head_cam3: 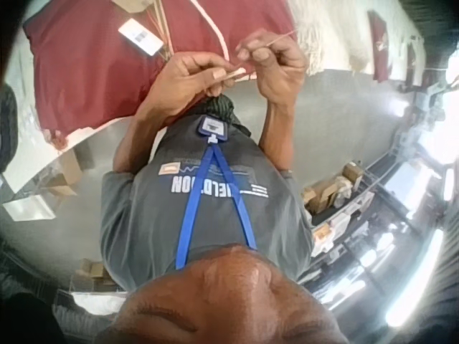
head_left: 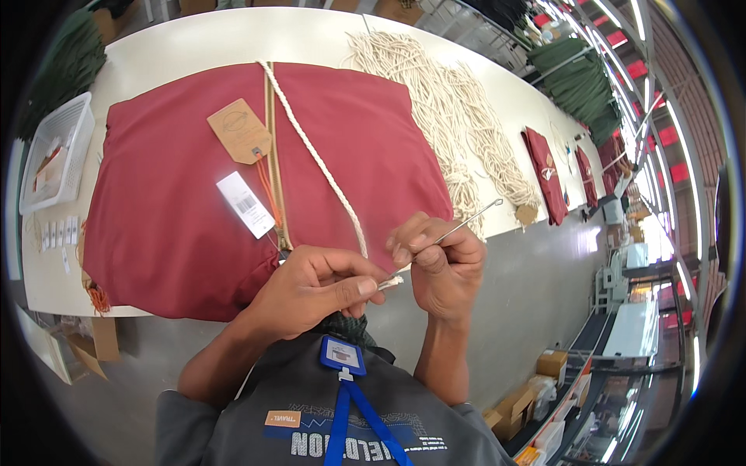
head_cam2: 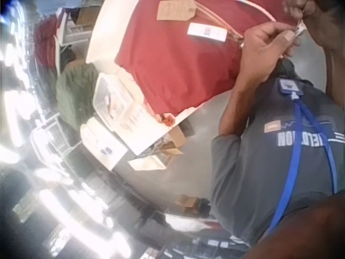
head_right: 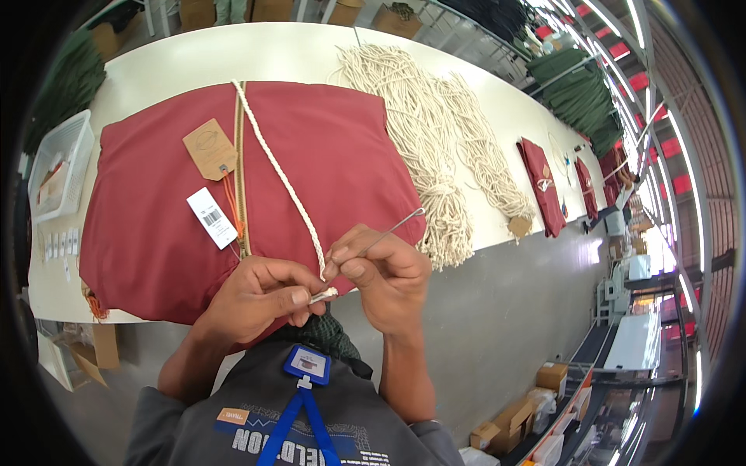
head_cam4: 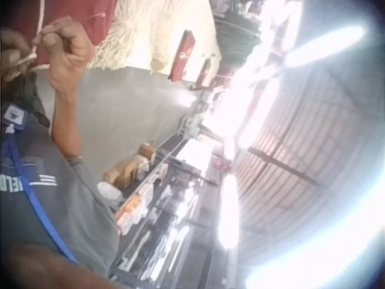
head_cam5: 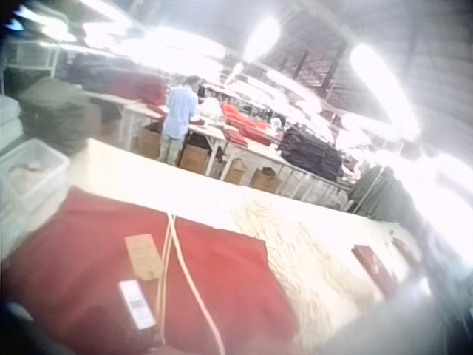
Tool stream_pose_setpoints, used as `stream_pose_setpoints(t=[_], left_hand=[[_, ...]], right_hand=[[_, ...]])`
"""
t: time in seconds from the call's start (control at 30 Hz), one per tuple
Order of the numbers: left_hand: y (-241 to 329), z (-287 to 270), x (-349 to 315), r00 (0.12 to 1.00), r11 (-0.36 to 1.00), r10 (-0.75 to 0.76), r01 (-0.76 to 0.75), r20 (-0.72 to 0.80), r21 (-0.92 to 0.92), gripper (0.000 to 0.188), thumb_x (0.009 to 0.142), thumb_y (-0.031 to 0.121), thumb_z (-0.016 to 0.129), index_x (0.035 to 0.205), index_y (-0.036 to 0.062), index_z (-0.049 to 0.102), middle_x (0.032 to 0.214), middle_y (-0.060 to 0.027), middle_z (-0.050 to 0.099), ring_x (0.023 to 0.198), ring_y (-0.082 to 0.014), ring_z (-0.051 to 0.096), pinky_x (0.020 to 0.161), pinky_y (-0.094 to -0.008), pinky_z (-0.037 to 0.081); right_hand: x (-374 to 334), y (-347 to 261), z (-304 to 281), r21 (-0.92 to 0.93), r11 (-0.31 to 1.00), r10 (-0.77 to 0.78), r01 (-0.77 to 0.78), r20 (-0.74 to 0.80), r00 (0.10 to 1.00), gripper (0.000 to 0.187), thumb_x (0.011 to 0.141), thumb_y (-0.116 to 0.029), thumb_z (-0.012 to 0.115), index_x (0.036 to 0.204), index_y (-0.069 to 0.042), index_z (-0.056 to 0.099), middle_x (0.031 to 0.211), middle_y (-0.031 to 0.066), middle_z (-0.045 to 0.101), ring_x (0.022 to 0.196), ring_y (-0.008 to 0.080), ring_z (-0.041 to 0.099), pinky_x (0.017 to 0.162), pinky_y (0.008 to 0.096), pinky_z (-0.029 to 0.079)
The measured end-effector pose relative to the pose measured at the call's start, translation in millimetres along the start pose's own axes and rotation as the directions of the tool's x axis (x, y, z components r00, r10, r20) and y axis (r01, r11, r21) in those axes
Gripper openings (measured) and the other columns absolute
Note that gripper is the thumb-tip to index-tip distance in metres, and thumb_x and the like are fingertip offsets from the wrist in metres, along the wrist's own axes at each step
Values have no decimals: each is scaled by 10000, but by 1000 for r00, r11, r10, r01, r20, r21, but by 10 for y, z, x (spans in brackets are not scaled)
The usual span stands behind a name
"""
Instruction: The person folds a maroon garment, ties a tag with orange string, applies a barcode sticker with a hot glue gun, and threads a white drawstring through the hood using a needle. The garment is placed on a table with other materials nearby.
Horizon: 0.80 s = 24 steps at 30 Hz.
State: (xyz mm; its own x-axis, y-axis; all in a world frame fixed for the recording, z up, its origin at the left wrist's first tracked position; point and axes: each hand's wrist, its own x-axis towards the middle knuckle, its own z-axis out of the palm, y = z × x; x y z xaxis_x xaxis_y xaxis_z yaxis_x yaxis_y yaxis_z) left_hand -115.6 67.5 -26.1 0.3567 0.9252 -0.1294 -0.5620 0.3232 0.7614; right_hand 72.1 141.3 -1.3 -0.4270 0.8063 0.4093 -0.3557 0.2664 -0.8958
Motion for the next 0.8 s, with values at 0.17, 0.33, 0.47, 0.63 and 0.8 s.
stream_pose_setpoints(t=[0.17, 0.33, 0.47, 0.63, 0.8], left_hand=[[-34, -48, 17, 995, 964, -44, 66, 89, -258, 175, 1018, 128, 684, 1075, -37, 703, 863, -57, 692, 725, -88, 615, 646, -226, 494], [-118, -63, 24, 991, 920, -45, 92, 130, -382, 165, 999, 122, 713, 1051, -33, 694, 853, -59, 685, 721, -98, 620, 633, -238, 492], [-134, -73, 18, 997, 954, -18, 40, 77, -296, 171, 988, 129, 730, 1048, -27, 697, 861, -67, 703, 723, -99, 641, 640, -243, 507], [-123, -42, 16, 999, 953, 31, -19, 34, -303, 162, 995, 121, 714, 1064, -26, 710, 852, -66, 716, 722, -100, 657, 663, -234, 531], [-35, -1, 4, 994, 990, 99, -102, -39, -100, 130, 996, 46, 675, 1072, -57, 703, 857, -94, 719, 711, -123, 671, 656, -255, 563]], right_hand=[[48, -5, 42, 71, 997, -26, 20, 94, 995, 151, 1004, -186, 687, 1011, -37, 664, 823, 107, 678, 822, 223, 617, 834, 458, 525], [15, -6, 42, 81, 993, -91, 80, 131, 987, 144, 1007, -192, 682, 993, -52, 655, 853, 107, 682, 843, 229, 614, 854, 471, 528], [-36, -45, 22, 10, 995, -95, 94, 95, 991, 146, 1005, -187, 682, 998, -46, 649, 873, 113, 681, 857, 233, 622, 858, 477, 532], [-102, -62, 14, 17, 997, -77, 76, 31, 997, 122, 1012, -124, 667, 1020, -4, 641, 912, 135, 689, 877, 240, 649, 851, 439, 549], [-181, -68, -13, 52, 999, 6, -1, -96, 995, 49, 1014, 0, 627, 1007, 45, 645, 975, 145, 704, 904, 230, 703, 835, 357, 579]])
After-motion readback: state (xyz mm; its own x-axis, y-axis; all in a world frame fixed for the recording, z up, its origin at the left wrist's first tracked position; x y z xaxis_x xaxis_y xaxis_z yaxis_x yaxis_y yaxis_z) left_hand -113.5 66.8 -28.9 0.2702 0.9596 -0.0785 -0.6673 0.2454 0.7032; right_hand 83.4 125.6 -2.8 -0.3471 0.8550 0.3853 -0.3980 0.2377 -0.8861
